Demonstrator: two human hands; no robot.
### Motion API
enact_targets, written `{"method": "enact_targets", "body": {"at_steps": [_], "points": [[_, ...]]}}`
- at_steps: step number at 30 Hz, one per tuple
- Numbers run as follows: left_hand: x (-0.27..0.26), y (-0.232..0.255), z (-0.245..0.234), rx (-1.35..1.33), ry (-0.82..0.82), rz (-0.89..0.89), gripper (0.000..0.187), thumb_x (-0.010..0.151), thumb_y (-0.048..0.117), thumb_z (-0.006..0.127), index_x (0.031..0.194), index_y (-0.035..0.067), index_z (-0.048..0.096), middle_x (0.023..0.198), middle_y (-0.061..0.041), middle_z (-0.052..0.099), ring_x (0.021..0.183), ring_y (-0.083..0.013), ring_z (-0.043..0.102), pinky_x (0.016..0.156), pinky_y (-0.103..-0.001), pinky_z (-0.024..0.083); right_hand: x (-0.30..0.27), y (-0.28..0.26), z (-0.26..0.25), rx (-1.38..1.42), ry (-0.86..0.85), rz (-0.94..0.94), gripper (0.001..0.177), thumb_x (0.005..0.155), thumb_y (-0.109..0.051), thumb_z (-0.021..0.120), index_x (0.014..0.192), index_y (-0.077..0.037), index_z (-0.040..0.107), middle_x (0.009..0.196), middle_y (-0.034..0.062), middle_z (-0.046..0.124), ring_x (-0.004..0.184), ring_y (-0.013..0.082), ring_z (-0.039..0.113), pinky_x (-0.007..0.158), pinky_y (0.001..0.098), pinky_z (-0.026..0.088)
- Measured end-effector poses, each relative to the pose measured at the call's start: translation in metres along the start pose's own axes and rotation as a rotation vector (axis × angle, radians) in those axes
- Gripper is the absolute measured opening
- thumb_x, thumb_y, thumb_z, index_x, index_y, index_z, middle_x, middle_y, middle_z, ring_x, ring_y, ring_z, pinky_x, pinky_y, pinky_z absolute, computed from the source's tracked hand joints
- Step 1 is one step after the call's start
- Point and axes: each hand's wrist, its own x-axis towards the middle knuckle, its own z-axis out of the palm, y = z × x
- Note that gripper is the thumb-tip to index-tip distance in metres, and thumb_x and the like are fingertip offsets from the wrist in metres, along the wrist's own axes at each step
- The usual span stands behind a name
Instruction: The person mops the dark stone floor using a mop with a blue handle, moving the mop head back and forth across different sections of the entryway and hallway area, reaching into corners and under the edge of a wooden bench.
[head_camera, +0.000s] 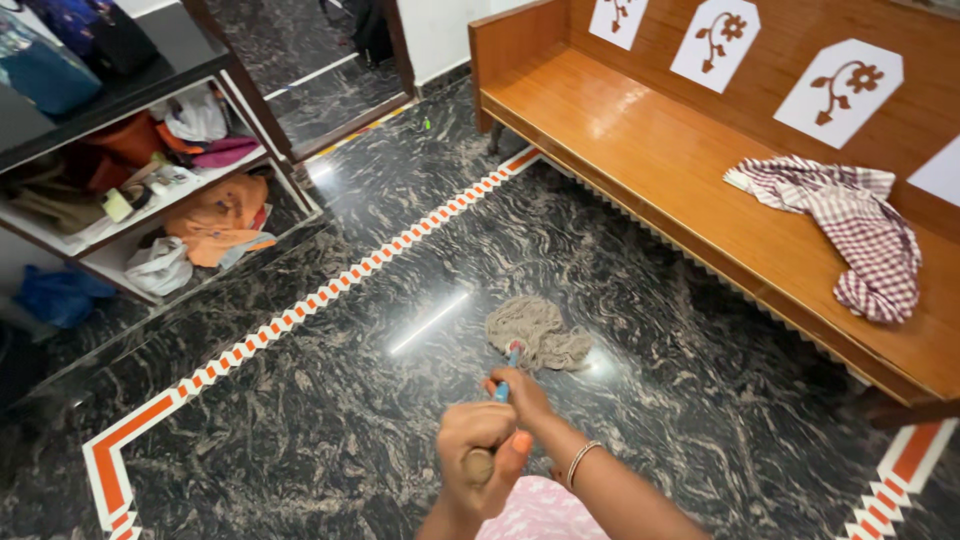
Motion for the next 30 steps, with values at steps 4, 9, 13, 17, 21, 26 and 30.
{"method": "enact_targets", "body": {"at_steps": [4,9,13,17,21,26,30], "points": [[-0.008,-0.043,0.025,0.047,0.041,0.071,0.042,0.09,0.012,0.066,0.061,0.004,0.036,0.057,-0.009,0.036,0.048,-0.0256,0.039,0.051,-0.039,0.027,0.035,0.049,0.003,0.007,0.093,-0.219,0.012,0.081,-0.022,0.075,0.085,-0.012,0.07,0.089,0.0156,0.066,0.079,0.0371,0.066,0.066,0.0435,0.051],[-0.013,-0.09,0.034,0.124,0.127,0.083,0.04,0.091,0.011,0.063,0.063,0.004,0.036,0.059,-0.01,0.034,0.049,-0.0274,0.04,0.052,-0.04,0.028,0.051,0.058,0.005,0.565,0.043,0.444,0.015,0.095,-0.015,0.057,0.108,-0.016,0.062,0.099,0.0075,0.059,0.079,0.0249,0.07,0.069,0.0371,0.055],[-0.018,-0.122,0.032,0.147,0.185,0.056,0.035,0.091,0.01,0.061,0.062,0.003,0.042,0.057,-0.011,0.04,0.047,-0.0273,0.045,0.05,-0.039,0.031,0.05,0.05,0.003,0.183,0.137,0.013,0.023,0.08,-0.005,0.072,0.102,-0.011,0.065,0.098,0.0058,0.068,0.083,0.0188,0.069,0.072,0.0321,0.053],[-0.038,-0.134,0.03,0.203,0.124,0.033,0.034,0.092,0.008,0.061,0.064,0.003,0.042,0.059,-0.012,0.04,0.05,-0.029,0.046,0.053,-0.04,0.032,0.047,0.033,-0.002,0.42,0.106,0.17,0.009,0.087,-0.005,0.065,0.093,-0.01,0.069,0.098,0.0084,0.067,0.082,0.0188,0.071,0.069,0.033,0.056],[-0.043,-0.109,0.024,0.19,0.142,-0.034,0.028,0.091,0.007,0.058,0.065,0.003,0.046,0.059,-0.012,0.044,0.049,-0.0282,0.049,0.052,-0.039,0.035,0.028,-0.017,-0.025,0.123,0.117,-0.007,0.017,0.079,-0.015,0.08,0.081,-0.006,0.065,0.082,0.0123,0.067,0.071,0.0242,0.064,0.064,0.0375,0.05],[-0.008,-0.046,0.015,0.151,0.19,-0.165,0.034,0.093,0.007,0.059,0.063,0.001,0.046,0.054,-0.011,0.04,0.043,-0.0212,0.043,0.049,-0.036,0.032,0.011,-0.081,-0.051,0.079,0.164,-0.143,0.029,0.087,-0.02,0.079,0.073,-0.004,0.061,0.07,0.0155,0.061,0.06,0.0272,0.056,0.056,0.0406,0.045],[0.007,0.007,0.014,0.184,0.187,-0.132,0.029,0.092,0.01,0.061,0.066,0.001,0.052,0.056,-0.01,0.046,0.046,-0.0186,0.048,0.049,-0.034,0.035,-0.017,-0.073,-0.031,0.368,0.164,-0.012,0.04,0.092,-0.016,0.075,0.062,-0.006,0.051,0.06,0.0142,0.048,0.053,0.0248,0.044,0.051,0.0393,0.039]]}}
